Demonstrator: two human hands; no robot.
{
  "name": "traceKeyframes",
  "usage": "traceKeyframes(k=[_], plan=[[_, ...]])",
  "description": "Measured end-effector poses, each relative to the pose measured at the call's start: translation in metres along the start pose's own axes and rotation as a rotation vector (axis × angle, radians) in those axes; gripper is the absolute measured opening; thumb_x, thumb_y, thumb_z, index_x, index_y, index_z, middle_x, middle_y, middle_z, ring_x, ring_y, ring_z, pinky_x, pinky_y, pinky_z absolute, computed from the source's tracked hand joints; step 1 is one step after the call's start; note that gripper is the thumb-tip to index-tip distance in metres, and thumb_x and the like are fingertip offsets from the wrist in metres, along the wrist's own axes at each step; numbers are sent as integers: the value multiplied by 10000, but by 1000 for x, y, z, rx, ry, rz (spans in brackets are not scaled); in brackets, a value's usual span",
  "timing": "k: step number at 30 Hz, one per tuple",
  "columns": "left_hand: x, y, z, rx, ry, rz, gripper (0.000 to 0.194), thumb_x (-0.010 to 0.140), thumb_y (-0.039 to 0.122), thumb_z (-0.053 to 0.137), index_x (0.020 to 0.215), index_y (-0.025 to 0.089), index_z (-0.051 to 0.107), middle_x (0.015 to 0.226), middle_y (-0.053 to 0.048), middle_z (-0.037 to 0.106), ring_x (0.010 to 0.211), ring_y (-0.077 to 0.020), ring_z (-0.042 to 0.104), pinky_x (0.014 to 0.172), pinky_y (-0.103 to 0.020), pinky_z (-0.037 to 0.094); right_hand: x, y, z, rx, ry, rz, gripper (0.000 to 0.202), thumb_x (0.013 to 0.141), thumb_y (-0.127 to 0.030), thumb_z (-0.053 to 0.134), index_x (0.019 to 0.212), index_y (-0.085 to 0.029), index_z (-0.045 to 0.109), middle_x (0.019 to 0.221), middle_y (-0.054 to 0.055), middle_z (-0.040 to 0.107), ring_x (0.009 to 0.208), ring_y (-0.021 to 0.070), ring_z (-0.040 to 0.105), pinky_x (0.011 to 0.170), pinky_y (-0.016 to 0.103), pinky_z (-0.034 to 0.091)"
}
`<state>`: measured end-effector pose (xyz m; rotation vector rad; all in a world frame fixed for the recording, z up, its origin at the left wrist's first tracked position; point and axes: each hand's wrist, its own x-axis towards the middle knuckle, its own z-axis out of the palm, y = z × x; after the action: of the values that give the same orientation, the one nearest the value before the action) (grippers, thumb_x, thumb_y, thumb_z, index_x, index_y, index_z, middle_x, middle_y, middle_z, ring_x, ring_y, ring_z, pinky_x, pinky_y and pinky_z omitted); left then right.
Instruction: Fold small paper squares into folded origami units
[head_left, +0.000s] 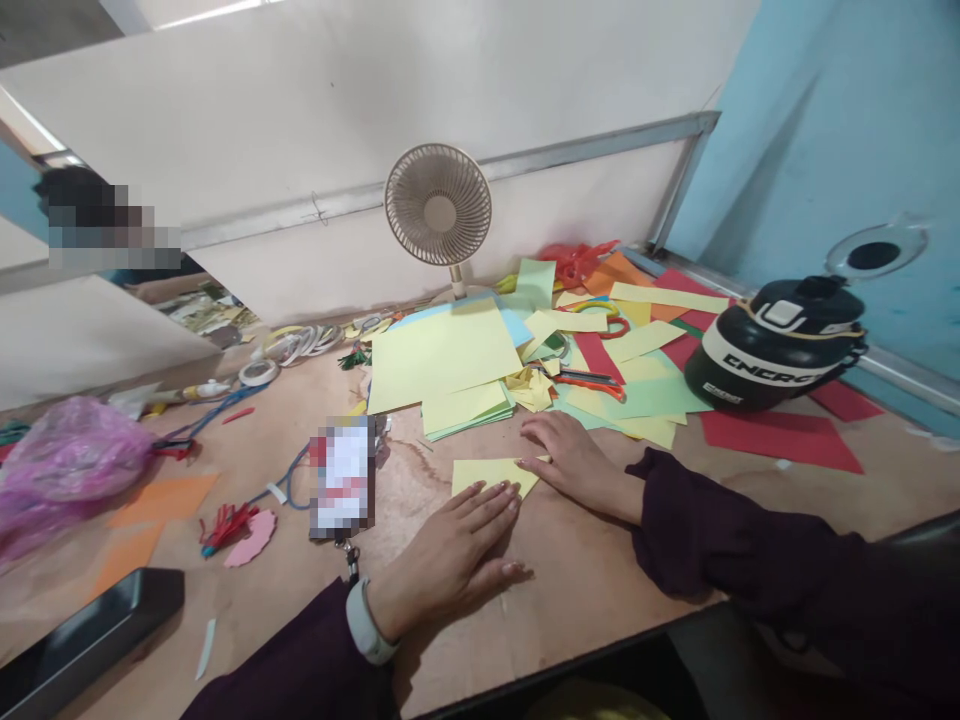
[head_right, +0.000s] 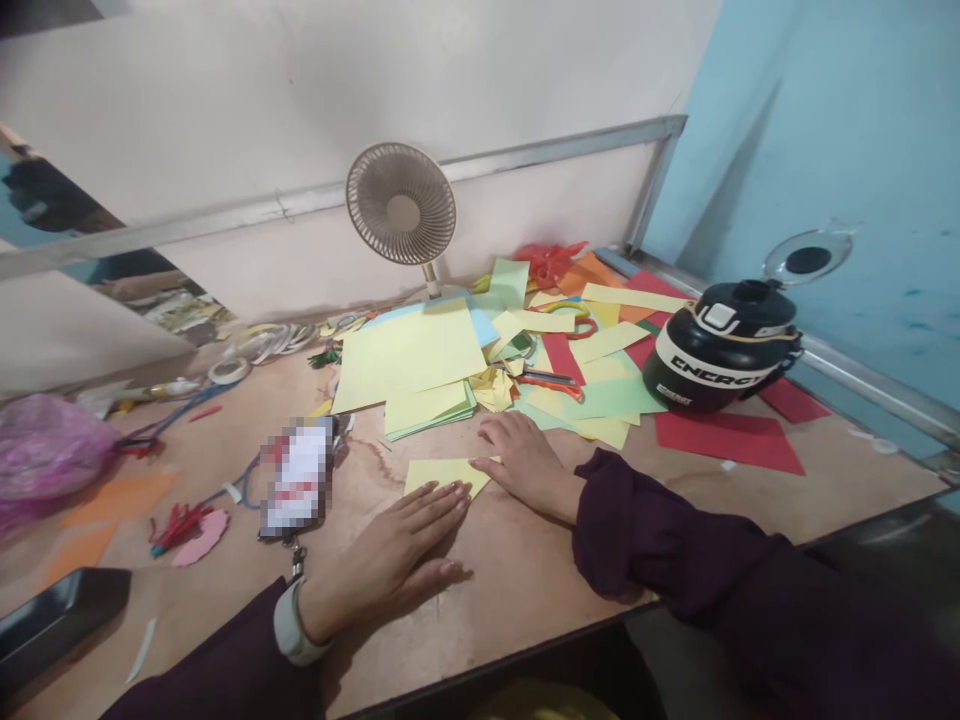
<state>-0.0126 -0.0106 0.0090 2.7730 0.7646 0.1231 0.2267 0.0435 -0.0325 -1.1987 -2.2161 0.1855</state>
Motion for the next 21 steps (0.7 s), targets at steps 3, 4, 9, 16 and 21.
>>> traceKeyframes(k=[3,4,9,16,21], plan=[[1,1,-1,23,-16,-6,617,995,525,409,1481,149,358,1525,-125,372,1419,-270,355,1174,-476,312,-3,7,2,-140,27,9,302,886,-311,641,1147,-165,597,1234,158,613,1130,312,544,988,504,435],[1,1,-2,31,-22,-7,616,996,530,402,1480,150,360,1527,-123,369,1420,-267,353,1176,-467,311,-4,10,2,-187,29,19,319,896,-318,625,1169,-155,599,1251,162,610,1143,313,543,1004,507,426],[2,1,-2,63,-31,-2,620,1000,546,372,1477,150,361,1535,-117,357,1425,-260,345,1180,-454,309,-7,16,0,-303,33,65,365,935,-312,544,1234,-109,593,1294,185,600,1206,315,529,1060,501,396],[0,1,0,96,41,19,610,996,530,400,1467,143,371,1500,-138,425,1391,-279,399,1157,-465,346,-13,-16,-1,-271,-61,-70,590,930,-337,502,1442,-69,383,1510,196,393,1432,303,282,1171,543,232],[1,3,-1,93,116,19,564,970,514,472,1396,145,465,1389,-152,518,1303,-308,466,1104,-484,406,-17,-23,-3,-292,-168,-65,634,932,-329,490,1487,-76,316,1556,207,307,1459,324,214,1170,571,197]])
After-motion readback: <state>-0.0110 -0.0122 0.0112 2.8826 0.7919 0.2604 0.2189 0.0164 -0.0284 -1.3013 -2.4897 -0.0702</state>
